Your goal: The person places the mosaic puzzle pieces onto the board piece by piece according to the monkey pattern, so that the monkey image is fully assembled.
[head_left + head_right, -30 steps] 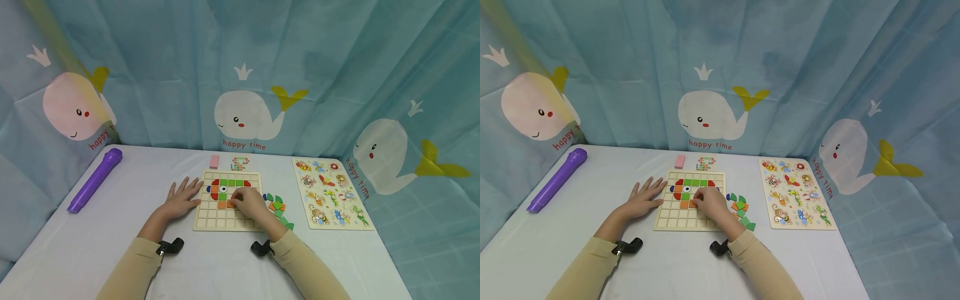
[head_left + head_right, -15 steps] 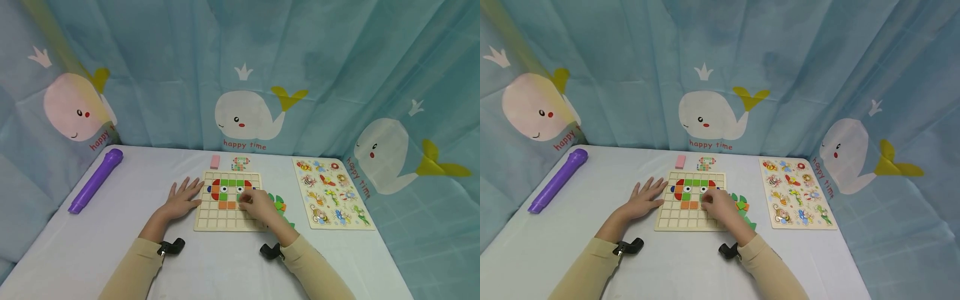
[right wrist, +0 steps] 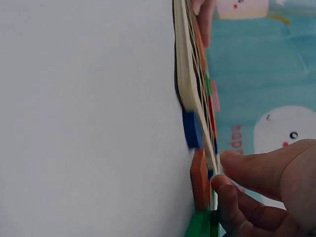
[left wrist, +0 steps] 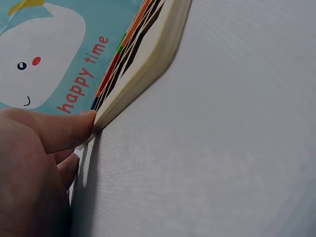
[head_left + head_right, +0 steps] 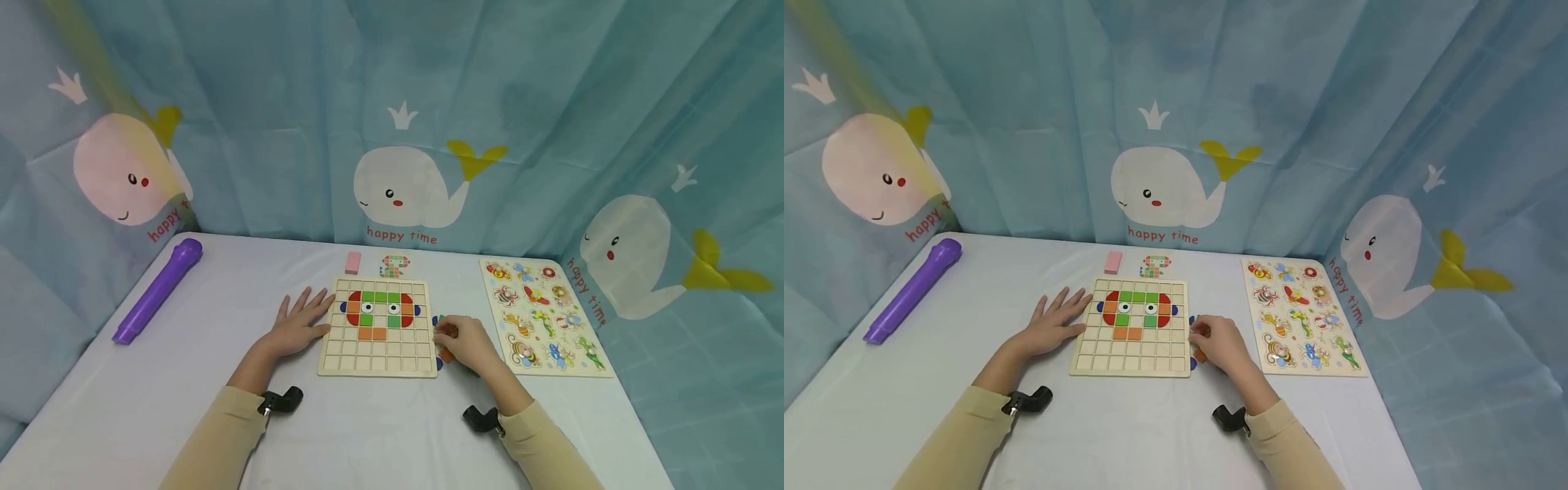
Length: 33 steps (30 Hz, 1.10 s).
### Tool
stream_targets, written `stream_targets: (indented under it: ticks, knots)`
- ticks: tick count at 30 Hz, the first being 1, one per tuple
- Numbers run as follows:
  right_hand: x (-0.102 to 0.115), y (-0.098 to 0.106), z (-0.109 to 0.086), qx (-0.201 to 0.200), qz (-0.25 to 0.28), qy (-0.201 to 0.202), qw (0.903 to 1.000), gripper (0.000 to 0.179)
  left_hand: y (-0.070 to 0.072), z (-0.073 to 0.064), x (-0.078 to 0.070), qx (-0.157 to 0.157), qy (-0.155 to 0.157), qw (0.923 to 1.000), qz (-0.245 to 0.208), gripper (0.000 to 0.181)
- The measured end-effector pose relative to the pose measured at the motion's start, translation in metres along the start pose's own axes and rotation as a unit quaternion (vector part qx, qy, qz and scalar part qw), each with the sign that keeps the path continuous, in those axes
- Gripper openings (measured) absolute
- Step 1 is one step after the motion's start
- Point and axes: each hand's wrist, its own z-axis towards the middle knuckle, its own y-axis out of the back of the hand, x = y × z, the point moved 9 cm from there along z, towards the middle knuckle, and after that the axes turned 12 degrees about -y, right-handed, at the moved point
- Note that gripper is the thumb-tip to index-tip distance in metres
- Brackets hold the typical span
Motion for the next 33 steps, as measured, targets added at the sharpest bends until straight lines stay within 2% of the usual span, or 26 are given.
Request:
stream_targets:
  ticks: [7,13,18,24,33]
  knots:
    - [-0.022,0.014,0.002,-0.003,-0.011,-0.025,0.9996,0.016,0.004,0.000,-0.005,-0.003,-0.003,1.0000,0.004,0.067]
    - [-0.024,0.013,0.004,0.007,-0.048,-0.039,0.9980,0.023,0.004,-0.001,-0.003,-0.002,0.002,1.0000,0.003,0.068]
    - [-0.018,0.013,0.006,0.008,-0.052,-0.033,0.9981,0.022,0.000,0.000,-0.002,0.005,0.003,1.0000,-0.003,0.068]
    - [0.000,0.013,0.007,0.006,-0.033,-0.016,0.9993,0.018,-0.002,-0.001,-0.002,0.007,0.005,0.9999,-0.011,0.068]
    - [0.031,-0.003,0.005,0.020,0.004,0.010,0.9997,0.010,0.001,-0.001,-0.003,0.003,0.001,0.9999,-0.015,0.068]
